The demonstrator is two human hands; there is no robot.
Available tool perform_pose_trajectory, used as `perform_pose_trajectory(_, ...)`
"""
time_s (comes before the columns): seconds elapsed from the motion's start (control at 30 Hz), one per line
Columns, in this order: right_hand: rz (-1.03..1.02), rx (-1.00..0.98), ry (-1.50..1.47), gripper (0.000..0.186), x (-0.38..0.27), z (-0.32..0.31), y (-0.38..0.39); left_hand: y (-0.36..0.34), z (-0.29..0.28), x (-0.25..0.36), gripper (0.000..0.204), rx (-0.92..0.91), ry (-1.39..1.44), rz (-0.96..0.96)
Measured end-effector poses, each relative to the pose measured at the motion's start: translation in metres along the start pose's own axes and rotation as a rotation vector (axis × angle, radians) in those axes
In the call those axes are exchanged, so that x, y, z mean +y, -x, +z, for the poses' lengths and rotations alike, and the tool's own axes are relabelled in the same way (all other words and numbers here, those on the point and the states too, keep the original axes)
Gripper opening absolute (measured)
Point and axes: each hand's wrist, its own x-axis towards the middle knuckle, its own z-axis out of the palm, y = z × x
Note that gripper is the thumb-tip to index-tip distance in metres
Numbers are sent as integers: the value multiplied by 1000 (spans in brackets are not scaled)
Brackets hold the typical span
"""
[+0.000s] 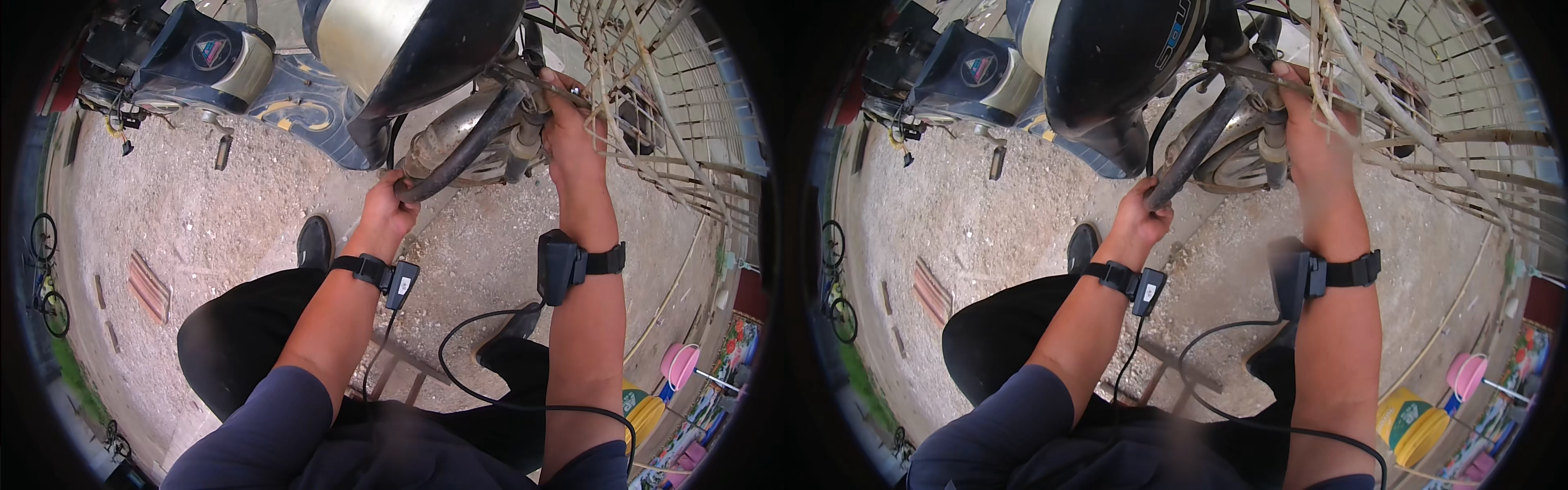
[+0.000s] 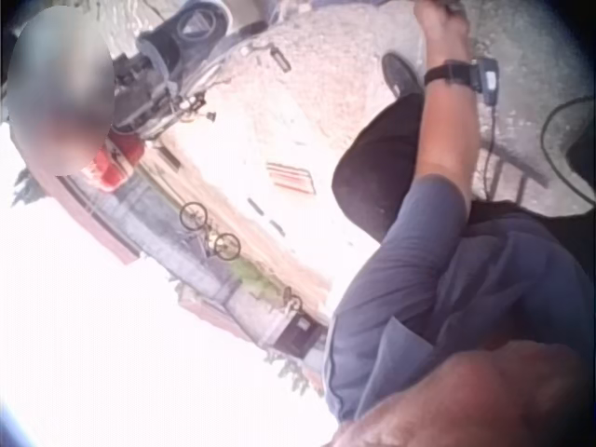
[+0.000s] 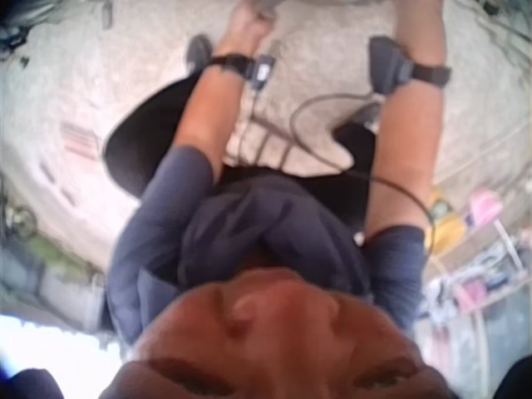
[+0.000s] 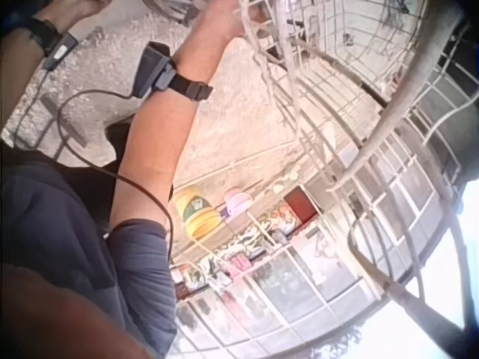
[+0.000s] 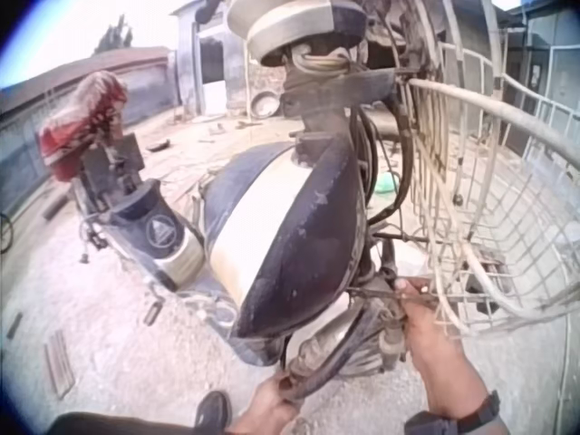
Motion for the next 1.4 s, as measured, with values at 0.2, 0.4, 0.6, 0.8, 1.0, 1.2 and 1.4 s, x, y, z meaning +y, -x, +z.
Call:
perform_pose_trajectory(0.2,20,6,14,23,-1,0,3,0,-4,-2,10,39,5,-3)
perform_pose_trajectory(0.4,16,-8,101,26,10,-5,-8,25,9,-1,25,188,-235,20)
perform_pose_trajectory(0.6,-86,-8,262,39,35,-19,-10,96,25,-5,45,247,-550,140)
perform_pose_trajectory(0.8,-135,37,347,47,34,-8,-15,224,77,67,52,145,-750,805)
perform_pose_trajectory(1.0,-173,19,449,37,62,2,-19,410,184,176,56,-350,-833,1932)
perform_pose_trajectory(1.2,-118,52,460,33,41,-6,-10,520,293,160,75,-716,-926,2697)
perform_pose_trajectory(1.4,-241,67,483,40,66,-9,-19,543,356,135,83,-1235,-835,2575)
